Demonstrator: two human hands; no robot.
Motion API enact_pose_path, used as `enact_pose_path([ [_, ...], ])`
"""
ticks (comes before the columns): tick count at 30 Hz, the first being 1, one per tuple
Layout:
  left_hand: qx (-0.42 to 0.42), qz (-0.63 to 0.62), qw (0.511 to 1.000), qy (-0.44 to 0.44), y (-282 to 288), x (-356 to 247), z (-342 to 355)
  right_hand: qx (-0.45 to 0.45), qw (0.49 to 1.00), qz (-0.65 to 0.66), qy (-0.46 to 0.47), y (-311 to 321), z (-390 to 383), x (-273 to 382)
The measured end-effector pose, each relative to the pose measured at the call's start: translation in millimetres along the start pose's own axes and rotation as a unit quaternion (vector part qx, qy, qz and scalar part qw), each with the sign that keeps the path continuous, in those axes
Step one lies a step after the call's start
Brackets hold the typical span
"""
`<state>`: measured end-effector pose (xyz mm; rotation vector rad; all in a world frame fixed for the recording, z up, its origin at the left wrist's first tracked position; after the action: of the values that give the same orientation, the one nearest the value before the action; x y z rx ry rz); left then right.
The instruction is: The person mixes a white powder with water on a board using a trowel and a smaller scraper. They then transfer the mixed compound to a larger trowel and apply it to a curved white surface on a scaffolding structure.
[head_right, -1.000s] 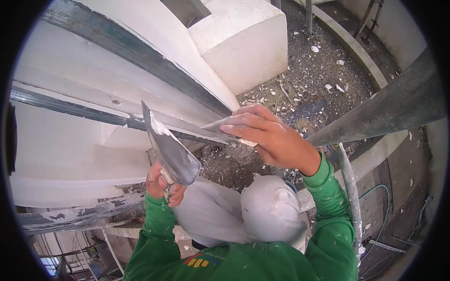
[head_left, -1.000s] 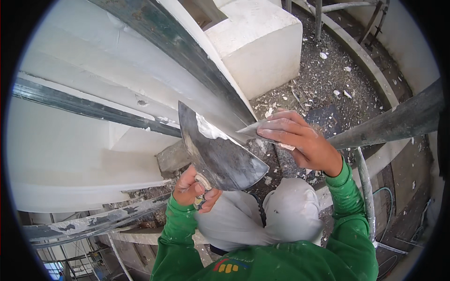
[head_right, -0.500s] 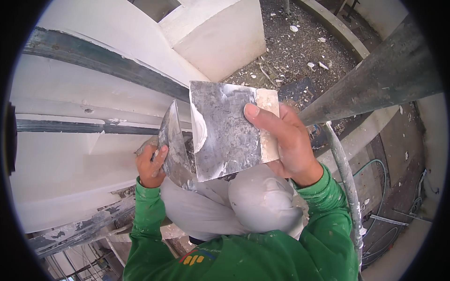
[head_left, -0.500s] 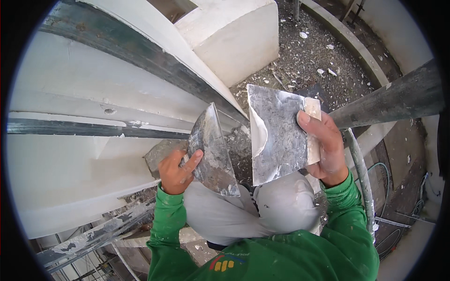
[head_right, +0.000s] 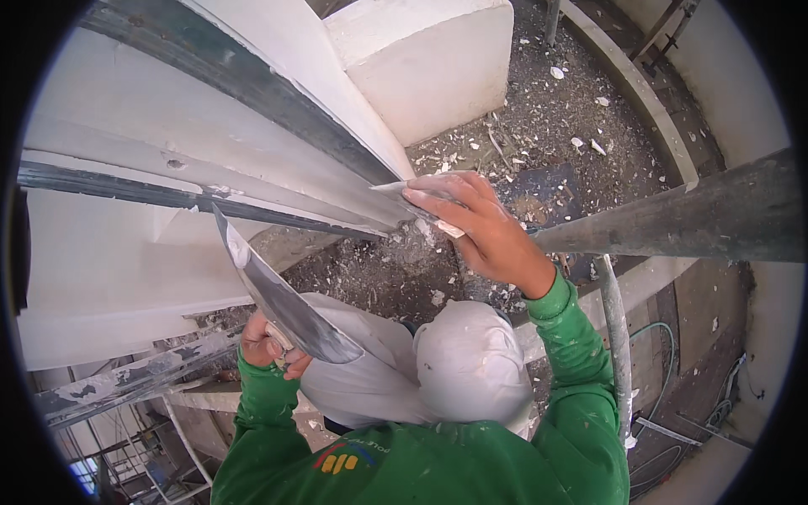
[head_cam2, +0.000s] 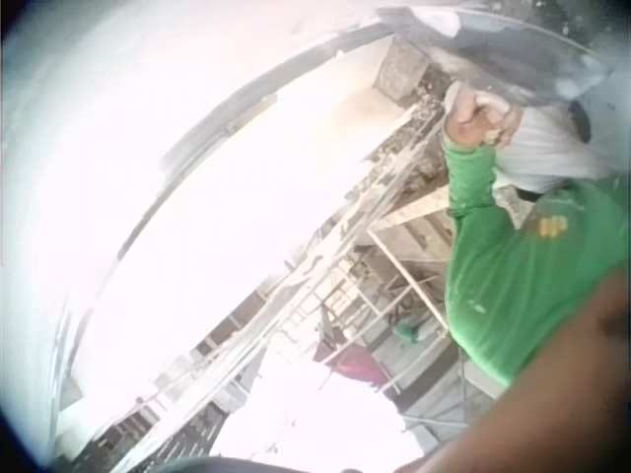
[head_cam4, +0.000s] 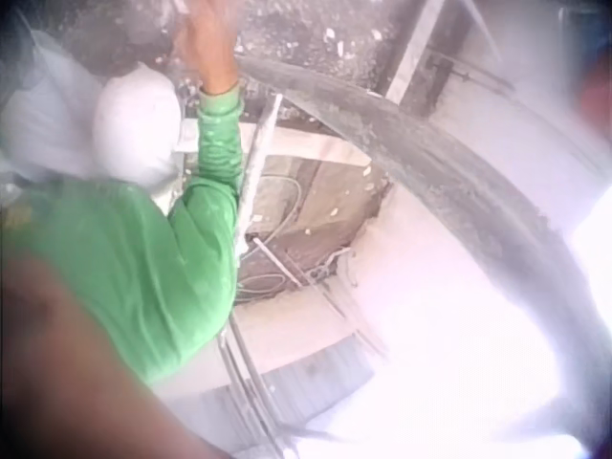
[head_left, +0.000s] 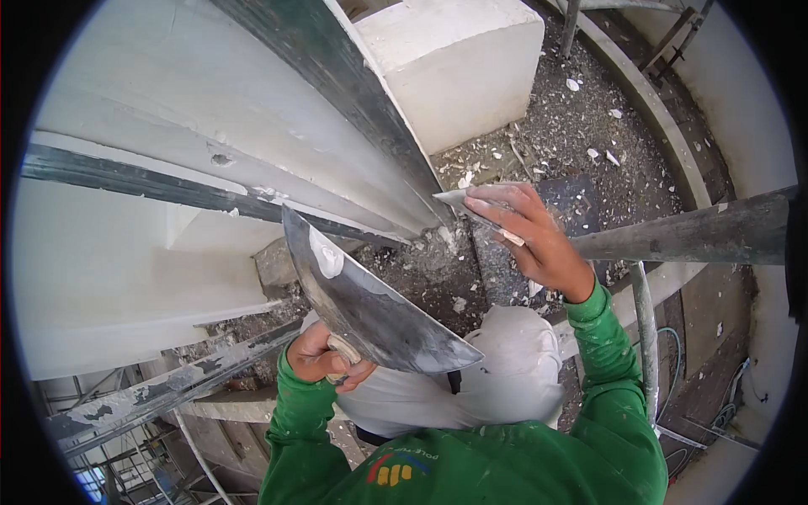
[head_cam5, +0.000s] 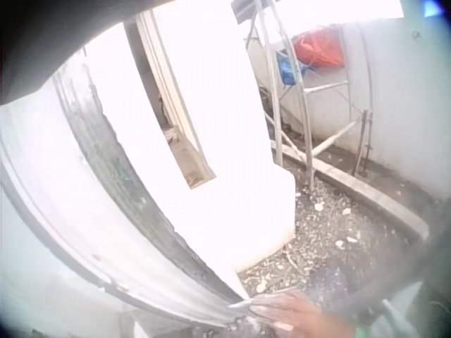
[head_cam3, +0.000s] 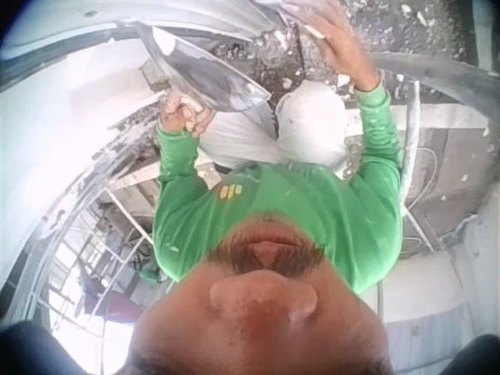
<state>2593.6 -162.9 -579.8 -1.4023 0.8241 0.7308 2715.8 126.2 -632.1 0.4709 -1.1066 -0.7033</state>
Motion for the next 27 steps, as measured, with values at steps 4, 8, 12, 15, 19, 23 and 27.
enact_pose_path([
  [4, -0.132, 0.096, 0.984, -0.065, 11, 9, -35, -0.081, 0.886, 0.309, -0.335, -28, -6, -82],
  [8, -0.240, 0.074, 0.967, -0.041, 10, 39, -59, 0.021, 0.842, 0.367, -0.395, -57, 36, -141],
  [12, -0.273, 0.052, 0.959, -0.051, 4, 56, -75, 0.069, 0.831, 0.384, -0.397, -71, 73, -172],
  [15, -0.276, 0.046, 0.958, -0.069, 5, 56, -80, 0.119, 0.826, 0.394, -0.385, -77, 87, -176],
  [19, -0.291, 0.042, 0.953, -0.068, 4, 54, -84, 0.180, 0.811, 0.390, -0.398, -80, 98, -166],
  [23, -0.287, 0.039, 0.953, -0.091, 4, 55, -85, 0.188, 0.817, 0.387, -0.383, -66, 115, -148],
  [27, -0.261, 0.022, 0.960, -0.102, 7, 56, -83, 0.173, 0.850, 0.377, -0.324, -29, 132, -119],
])
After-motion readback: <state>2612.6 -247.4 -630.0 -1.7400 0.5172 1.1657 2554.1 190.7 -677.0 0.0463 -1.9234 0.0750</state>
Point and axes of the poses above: each hand's wrist, its own z-axis towards the middle knuckle, its own y-axis out of the back of the hand, x = y × z, the point moved 3 cm from there along z, towards the middle knuckle, and after that the axes turned 13 degrees about x, right-handed, at the moved point
